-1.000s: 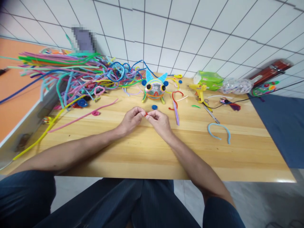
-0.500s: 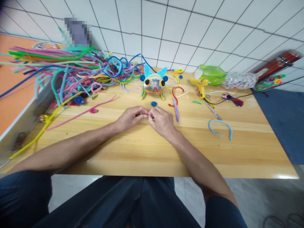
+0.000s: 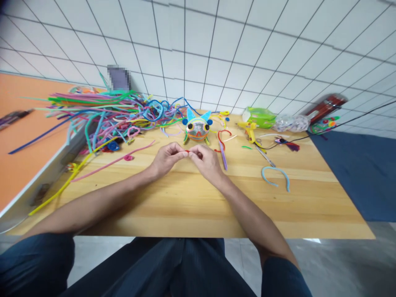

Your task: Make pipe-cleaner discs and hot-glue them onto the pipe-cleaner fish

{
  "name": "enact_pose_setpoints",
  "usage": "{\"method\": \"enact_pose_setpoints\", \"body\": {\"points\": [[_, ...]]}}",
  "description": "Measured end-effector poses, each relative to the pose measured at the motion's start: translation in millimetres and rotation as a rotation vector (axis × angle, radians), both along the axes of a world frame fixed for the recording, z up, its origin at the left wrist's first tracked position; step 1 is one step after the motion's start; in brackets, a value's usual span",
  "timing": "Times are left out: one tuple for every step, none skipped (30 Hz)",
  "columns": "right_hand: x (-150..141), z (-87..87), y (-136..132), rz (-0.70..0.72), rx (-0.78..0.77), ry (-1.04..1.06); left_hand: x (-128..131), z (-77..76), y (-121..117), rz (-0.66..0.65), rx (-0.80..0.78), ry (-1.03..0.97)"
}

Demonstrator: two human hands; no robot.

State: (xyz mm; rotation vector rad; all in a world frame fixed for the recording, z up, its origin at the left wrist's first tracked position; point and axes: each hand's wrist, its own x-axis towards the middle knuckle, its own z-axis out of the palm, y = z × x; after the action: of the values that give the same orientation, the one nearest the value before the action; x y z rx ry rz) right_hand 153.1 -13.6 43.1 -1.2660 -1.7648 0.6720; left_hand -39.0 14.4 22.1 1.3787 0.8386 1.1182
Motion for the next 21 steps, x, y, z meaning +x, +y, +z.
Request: {"method": "enact_pose_setpoints", "body": {"points": [[-1, 4.3, 3, 0.005, -0.05, 0.058, 2, 3.8, 0, 0.018, -0.018, -0.033], [-2, 8.3, 6, 0.008, -0.088, 0.099, 4, 7.1, 0, 0.034, -0.039, -0.061], [-2, 12.1, 8, 0.008, -0.11, 0.117, 6, 9.7, 1, 0.042, -0.062, -0.083], [-2, 15.6, 11, 0.003, -0.113, 0.111, 6, 12.0, 3, 0.039, -0.082, -0.094], [-1, 18.6, 13, -0.005, -0.095, 0.084, 6, 14.1, 5, 0.019, -0.094, -0.087], [1, 21.3, 15, -0.014, -0.065, 0.043, 4, 16.1, 8, -0.014, -0.089, -0.063], [3, 23.6, 17, -0.02, -0.031, -0.007, 2, 18.4, 12, -0.049, -0.062, -0.022], [5, 25.4, 18, -0.022, 0.005, -0.06, -1, 21.0, 15, -0.074, -0.01, 0.03], [7, 26.9, 20, -0.02, 0.043, -0.116, -4, 23.8, 19, -0.084, 0.06, 0.089], [10, 28.1, 21, -0.014, 0.084, -0.176, -7, 26.7, 22, -0.082, 0.138, 0.152], [11, 29.1, 21, -0.007, 0.126, -0.238, -10, 29.8, 25, -0.074, 0.211, 0.215], [13, 29.8, 22, -0.002, 0.166, -0.304, -11, 32.6, 27, -0.064, 0.273, 0.274], [13, 30.3, 22, -0.001, 0.201, -0.372, -12, 35.1, 28, -0.061, 0.32, 0.328], [13, 30.7, 23, -0.004, 0.229, -0.439, -12, 37.2, 30, -0.066, 0.352, 0.372], [13, 31.0, 23, -0.007, 0.246, -0.498, -11, 38.6, 30, -0.072, 0.373, 0.404], [13, 31.2, 23, -0.01, 0.254, -0.541, -10, 39.3, 31, -0.076, 0.388, 0.423], [13, 31.3, 23, -0.008, 0.255, -0.56, -9, 39.4, 31, -0.078, 0.4, 0.43], [13, 31.4, 24, -0.001, 0.25, -0.551, -7, 38.8, 32, -0.077, 0.406, 0.424], [14, 31.5, 25, 0.009, 0.24, -0.515, -6, 37.6, 32, -0.07, 0.4, 0.404], [14, 31.5, 27, 0.02, 0.225, -0.454, -4, 35.9, 32, -0.056, 0.379, 0.367], [15, 31.2, 28, 0.028, 0.205, -0.381, -2, 34.0, 32, -0.042, 0.338, 0.316]]}}
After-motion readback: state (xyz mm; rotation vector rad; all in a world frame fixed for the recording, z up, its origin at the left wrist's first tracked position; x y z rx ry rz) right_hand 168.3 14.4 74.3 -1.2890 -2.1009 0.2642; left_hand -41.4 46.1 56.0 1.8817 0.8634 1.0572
